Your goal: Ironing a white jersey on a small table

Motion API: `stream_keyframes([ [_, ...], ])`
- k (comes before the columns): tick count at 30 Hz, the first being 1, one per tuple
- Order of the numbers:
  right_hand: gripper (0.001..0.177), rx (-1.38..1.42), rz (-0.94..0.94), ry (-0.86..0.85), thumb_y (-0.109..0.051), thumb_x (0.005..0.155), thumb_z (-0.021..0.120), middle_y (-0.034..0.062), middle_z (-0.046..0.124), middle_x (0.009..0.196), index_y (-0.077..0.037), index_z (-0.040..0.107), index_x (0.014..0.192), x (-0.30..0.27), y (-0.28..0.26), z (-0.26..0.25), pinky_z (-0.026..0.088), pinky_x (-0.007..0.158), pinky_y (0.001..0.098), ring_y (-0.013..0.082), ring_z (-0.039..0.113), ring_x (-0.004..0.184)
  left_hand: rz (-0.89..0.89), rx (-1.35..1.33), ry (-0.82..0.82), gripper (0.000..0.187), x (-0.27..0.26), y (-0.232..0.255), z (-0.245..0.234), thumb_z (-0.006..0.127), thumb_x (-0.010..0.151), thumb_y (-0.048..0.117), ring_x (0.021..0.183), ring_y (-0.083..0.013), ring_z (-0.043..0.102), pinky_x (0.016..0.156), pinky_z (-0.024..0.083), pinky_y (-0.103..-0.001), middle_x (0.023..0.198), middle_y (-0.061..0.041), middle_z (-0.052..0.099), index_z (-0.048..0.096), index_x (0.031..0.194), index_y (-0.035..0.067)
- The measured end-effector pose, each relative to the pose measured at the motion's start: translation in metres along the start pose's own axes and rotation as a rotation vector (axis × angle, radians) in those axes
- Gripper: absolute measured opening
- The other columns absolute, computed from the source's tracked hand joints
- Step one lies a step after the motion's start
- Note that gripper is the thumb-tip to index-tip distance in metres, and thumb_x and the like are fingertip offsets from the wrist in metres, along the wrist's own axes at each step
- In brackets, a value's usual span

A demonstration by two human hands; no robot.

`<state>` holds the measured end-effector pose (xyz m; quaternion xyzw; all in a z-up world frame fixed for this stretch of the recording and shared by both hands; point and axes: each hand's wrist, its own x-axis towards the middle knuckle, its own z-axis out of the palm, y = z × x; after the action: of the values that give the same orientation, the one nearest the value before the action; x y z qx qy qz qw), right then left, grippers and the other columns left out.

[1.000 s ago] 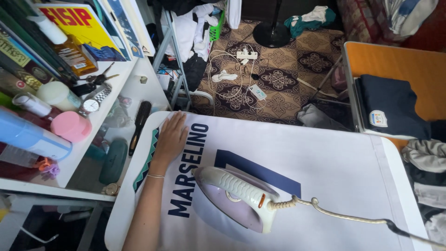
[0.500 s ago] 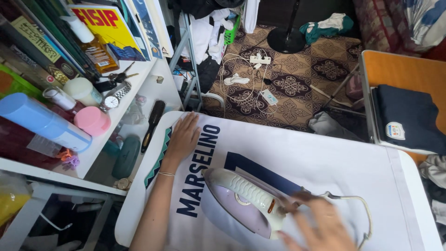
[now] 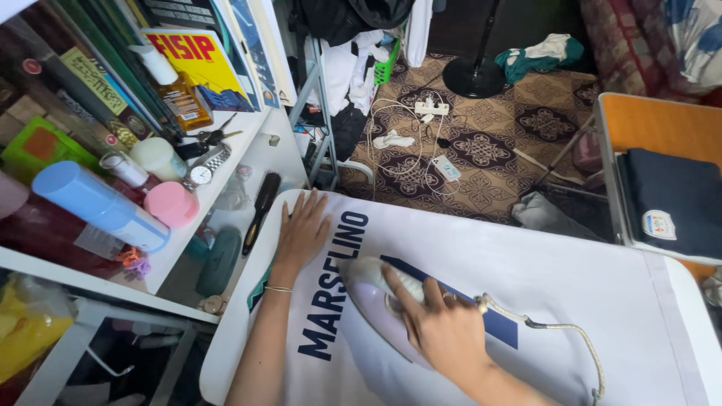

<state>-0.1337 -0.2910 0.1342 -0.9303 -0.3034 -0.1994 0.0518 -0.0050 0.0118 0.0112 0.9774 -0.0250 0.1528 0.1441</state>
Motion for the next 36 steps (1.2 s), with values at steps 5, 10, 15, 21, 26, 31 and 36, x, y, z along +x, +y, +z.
stream_keyframes([
  [5,0.064,-0.019,0.027,0.093,-0.031,0.088,0.068,0.0091,0.06,0.074,-0.033,0.049,0.149,0.04,0.014,0.024,0.048,0.038,0.0381,0.0243,0.064,0.046,0.04,-0.051,-0.011,0.054,-0.001,-0.023,0.002,0.045,0.102,0.031,0.152,-0.032,0.027,0.123,0.013,-0.055,0.163,-0.012,0.036,0.045,0.153,0.012],
  [10,0.072,0.046,0.057,0.001,-0.025,0.08,0.071,0.0078,0.063,0.078,-0.037,0.049,0.147,0.058,0.027,0.014,0.047,0.038,0.0411,0.0265,0.063,0.043,-0.001,-0.075,0.027,0.054,0.001,-0.055,0.01,0.044,0.103,0.03,0.154,-0.0307,0.028,0.125,0.012,-0.054,0.163,-0.014,0.036,0.043,0.154,0.011],
  [15,0.073,0.145,-0.08,-0.022,-0.021,0.076,0.073,0.0024,0.065,0.079,-0.043,0.053,0.142,0.054,0.039,0.011,0.046,0.039,0.043,0.0275,0.06,0.04,-0.217,0.001,0.106,0.059,-0.001,-0.072,-0.002,0.049,0.101,0.039,0.148,-0.0362,0.031,0.118,0.016,-0.058,0.159,-0.02,0.038,0.043,0.152,0.008],
  [21,0.071,0.125,-0.011,0.065,-0.021,0.077,0.074,0.0063,0.066,0.085,-0.04,0.054,0.143,0.071,0.022,0.03,0.048,0.038,0.0404,0.0269,0.063,0.044,-0.404,-0.187,-0.007,0.066,-0.004,-0.063,-0.015,0.044,0.101,0.048,0.119,-0.0473,0.06,0.103,0.047,-0.054,0.14,-0.024,0.059,0.04,0.156,0.011],
  [26,0.068,0.091,-0.033,0.099,-0.024,0.081,0.073,0.0082,0.067,0.086,-0.038,0.053,0.144,0.106,0.01,0.046,0.049,0.038,0.0406,0.0261,0.064,0.044,-0.407,-0.191,0.003,0.068,-0.003,-0.06,-0.02,0.045,0.1,0.052,0.115,-0.0491,0.06,0.098,0.048,-0.056,0.14,-0.024,0.057,0.038,0.154,0.012],
  [31,0.07,0.108,-0.035,0.129,-0.023,0.082,0.072,0.0094,0.065,0.083,-0.036,0.051,0.147,0.13,0.003,0.064,0.051,0.042,0.0406,0.0259,0.067,0.052,-0.4,-0.179,0.01,0.07,-0.004,-0.062,-0.016,0.045,0.099,0.055,0.114,-0.0488,0.061,0.097,0.048,-0.056,0.141,-0.023,0.057,0.038,0.153,0.012],
  [36,0.069,0.103,-0.051,0.108,-0.024,0.081,0.073,0.0103,0.065,0.08,-0.035,0.052,0.147,0.126,0.006,0.055,0.051,0.042,0.0414,0.0272,0.066,0.052,-0.397,-0.176,0.016,0.071,-0.007,-0.061,-0.016,0.045,0.098,0.058,0.112,-0.0479,0.062,0.096,0.049,-0.055,0.138,-0.022,0.059,0.039,0.154,0.014],
])
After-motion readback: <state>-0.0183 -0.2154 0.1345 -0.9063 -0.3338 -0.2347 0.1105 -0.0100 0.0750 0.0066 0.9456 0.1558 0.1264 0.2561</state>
